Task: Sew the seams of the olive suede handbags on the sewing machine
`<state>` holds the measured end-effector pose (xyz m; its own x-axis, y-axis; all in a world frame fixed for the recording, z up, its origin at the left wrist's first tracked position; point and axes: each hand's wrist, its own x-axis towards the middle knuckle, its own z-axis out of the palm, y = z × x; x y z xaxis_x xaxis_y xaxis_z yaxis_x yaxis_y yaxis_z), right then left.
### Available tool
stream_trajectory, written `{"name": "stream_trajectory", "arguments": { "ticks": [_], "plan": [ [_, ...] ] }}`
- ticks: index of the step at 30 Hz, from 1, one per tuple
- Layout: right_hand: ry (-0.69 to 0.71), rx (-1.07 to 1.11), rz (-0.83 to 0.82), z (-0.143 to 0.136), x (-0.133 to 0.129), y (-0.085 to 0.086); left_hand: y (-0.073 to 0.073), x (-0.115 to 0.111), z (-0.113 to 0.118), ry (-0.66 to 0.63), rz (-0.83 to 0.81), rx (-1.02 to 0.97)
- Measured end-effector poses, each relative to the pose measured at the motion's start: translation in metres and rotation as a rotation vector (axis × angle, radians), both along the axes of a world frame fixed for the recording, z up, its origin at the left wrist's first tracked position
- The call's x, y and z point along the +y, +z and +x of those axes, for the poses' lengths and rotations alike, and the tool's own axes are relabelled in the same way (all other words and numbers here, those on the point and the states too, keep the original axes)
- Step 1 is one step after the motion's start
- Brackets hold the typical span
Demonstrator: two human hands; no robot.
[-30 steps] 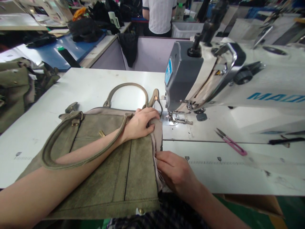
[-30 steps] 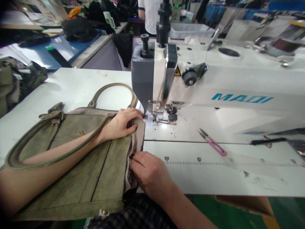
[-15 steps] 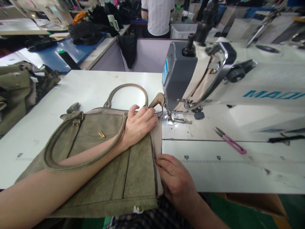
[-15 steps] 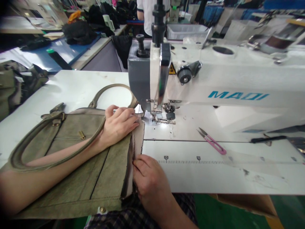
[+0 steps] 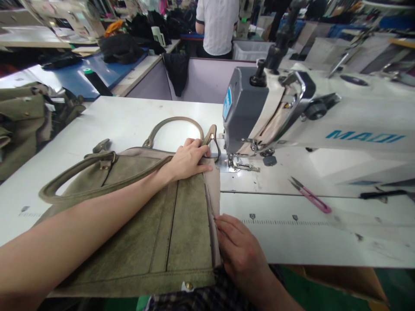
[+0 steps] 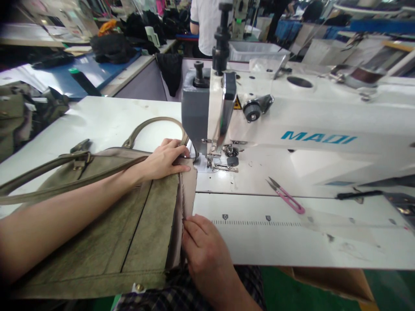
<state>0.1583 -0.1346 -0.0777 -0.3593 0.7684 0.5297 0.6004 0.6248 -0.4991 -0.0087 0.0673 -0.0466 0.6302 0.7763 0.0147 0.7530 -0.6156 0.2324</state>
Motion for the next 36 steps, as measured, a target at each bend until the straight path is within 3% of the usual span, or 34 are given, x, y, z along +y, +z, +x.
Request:
{"name": "stream_trajectory", "arguments": {
  "ticks": [10, 16, 22, 28, 33, 36],
  "plan": [
    [0.002, 0.011, -0.042, -0.002, -0.002, 0.004, 0.007, 0.013, 0.004, -0.068, 0.020, 0.091],
    [0.073, -0.034, -0.240, 0.000, -0.013, 0.017, 0.017, 0.019, 0.013, -0.107, 0.009, 0.238],
    [0.020, -0.121, -0.058, -0.003, -0.017, 0.002, 0.004, 0.012, 0.007, 0.015, -0.197, -0.037],
    [-0.123, -0.053, 0.115, -0.015, -0.018, -0.012, -0.006, 0.007, 0.006, 0.032, -0.163, -0.098],
    [-0.024, -0.184, 0.139, 0.008, -0.013, -0.008, -0.011, -0.006, 0.010, 0.054, -0.046, -0.162],
    [0.008, -0.241, 0.110, 0.025, 0.005, -0.003, -0.014, 0.007, 0.024, 0.052, 0.012, -0.192]
  ]
}}
